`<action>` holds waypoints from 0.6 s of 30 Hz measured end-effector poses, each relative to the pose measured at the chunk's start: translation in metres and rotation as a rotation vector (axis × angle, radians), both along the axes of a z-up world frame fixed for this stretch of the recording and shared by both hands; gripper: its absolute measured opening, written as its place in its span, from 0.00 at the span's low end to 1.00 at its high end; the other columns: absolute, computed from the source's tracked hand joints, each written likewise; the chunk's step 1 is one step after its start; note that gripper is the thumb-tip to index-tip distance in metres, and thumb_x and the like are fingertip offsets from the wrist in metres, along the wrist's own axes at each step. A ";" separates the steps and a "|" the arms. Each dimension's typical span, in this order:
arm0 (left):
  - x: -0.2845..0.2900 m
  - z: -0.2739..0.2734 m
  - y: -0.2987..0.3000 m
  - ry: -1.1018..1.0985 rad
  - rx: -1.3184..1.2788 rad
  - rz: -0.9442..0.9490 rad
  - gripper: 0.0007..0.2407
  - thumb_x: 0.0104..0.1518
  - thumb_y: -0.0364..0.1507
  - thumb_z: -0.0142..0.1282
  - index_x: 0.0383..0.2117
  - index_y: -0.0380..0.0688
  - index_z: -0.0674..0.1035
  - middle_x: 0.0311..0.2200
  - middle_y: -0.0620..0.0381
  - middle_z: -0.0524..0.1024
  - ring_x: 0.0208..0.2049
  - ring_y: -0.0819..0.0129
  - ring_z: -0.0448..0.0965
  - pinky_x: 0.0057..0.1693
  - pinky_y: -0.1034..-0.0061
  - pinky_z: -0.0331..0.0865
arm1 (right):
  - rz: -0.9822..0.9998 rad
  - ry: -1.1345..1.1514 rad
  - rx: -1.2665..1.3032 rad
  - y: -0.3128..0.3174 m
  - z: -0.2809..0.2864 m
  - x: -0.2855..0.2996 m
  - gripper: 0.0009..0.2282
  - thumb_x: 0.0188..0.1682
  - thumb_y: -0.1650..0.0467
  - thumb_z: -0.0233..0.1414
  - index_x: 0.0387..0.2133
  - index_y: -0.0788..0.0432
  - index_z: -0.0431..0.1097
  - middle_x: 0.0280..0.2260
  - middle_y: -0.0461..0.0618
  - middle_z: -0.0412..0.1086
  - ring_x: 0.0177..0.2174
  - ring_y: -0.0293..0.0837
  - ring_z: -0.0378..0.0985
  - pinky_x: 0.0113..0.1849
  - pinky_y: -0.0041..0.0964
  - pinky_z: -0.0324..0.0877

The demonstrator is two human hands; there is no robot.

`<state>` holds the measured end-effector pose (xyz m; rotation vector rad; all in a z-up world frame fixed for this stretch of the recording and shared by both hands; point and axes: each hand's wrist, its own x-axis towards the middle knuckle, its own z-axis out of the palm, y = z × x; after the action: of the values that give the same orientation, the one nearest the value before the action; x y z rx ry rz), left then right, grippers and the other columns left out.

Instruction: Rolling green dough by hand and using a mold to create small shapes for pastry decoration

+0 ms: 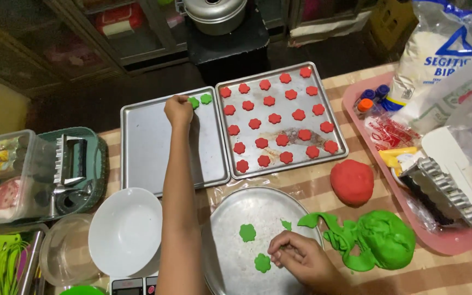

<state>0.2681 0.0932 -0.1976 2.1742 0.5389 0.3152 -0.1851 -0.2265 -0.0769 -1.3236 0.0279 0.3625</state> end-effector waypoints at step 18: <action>-0.008 0.006 -0.002 -0.024 0.187 -0.161 0.21 0.43 0.33 0.72 0.46 0.42 0.85 0.35 0.52 0.82 0.36 0.58 0.83 0.44 0.63 0.76 | 0.063 0.010 -0.045 -0.002 -0.002 -0.001 0.02 0.49 0.78 0.55 0.31 0.64 0.75 0.31 0.53 0.75 0.28 0.41 0.78 0.35 0.32 0.77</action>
<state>0.2606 0.0916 -0.1920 2.3747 0.3292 0.3145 -0.1859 -0.2281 -0.0792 -1.3700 0.0028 0.4237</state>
